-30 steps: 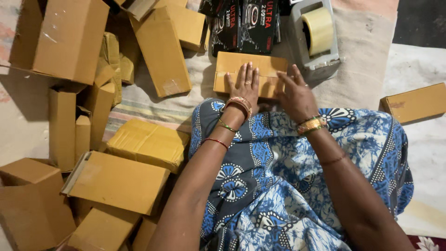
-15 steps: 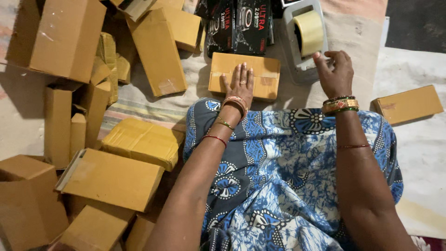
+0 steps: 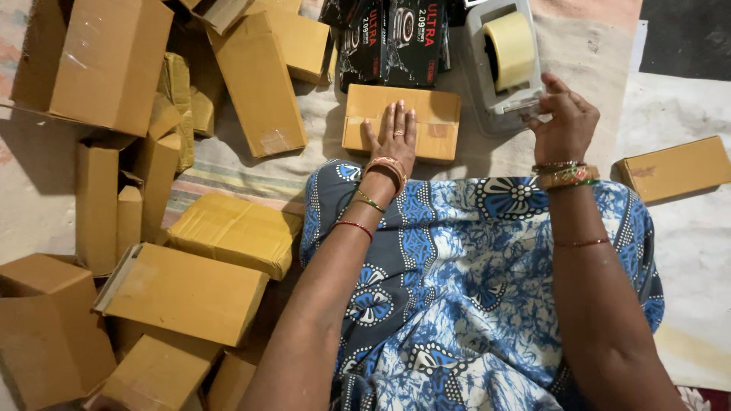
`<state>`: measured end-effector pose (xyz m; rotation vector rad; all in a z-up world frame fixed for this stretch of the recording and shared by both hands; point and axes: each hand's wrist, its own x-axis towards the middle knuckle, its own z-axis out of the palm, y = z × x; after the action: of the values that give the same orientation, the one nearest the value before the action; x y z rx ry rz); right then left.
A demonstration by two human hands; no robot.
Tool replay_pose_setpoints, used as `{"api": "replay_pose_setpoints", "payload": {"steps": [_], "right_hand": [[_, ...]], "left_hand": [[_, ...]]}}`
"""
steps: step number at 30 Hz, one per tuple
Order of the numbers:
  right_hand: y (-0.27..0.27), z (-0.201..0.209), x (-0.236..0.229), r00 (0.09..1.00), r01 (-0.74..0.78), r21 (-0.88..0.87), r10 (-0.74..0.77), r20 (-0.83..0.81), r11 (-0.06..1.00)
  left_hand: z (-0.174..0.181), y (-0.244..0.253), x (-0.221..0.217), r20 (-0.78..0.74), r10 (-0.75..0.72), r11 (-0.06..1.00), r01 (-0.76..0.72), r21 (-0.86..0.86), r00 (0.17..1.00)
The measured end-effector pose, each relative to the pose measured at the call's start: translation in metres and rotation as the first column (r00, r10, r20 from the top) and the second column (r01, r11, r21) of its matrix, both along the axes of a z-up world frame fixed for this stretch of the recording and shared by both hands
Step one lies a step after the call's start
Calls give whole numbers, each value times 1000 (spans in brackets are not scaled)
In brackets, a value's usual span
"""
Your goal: The person sits on the floor and packs smart watches into small cardboard boxes. They open the watch packaging, place the watch and accessories into the box, close the flaps, and seal the box with tape. The process is repeated for multiple watches.
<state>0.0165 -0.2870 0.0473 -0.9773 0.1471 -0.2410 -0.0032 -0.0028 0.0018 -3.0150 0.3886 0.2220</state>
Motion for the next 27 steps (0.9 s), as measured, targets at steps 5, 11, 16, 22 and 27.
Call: {"api": "replay_pose_setpoints", "payload": {"steps": [5,11,16,22,27], "right_hand": [[-1,5,-21,979,63,-491,-149,-137,869],[-16,18,-43,925,-242,-425,76,-372,872],[-15,0,-25,936,-203,-766,-108,-334,610],[-30,-16,-27,925,-95,-987,-378,-40,-129],[-43,26,-46,966,-13,-994,-257,-40,108]], "left_hand": [[5,2,1,-64,18,1000,-17,13,998],[13,1,2,-16,18,999,-18,-37,1000],[42,3,-2,-195,52,995,-68,-77,979],[44,15,3,-137,196,810,-239,-535,971],[11,25,20,108,198,744,-78,-663,974]]}}
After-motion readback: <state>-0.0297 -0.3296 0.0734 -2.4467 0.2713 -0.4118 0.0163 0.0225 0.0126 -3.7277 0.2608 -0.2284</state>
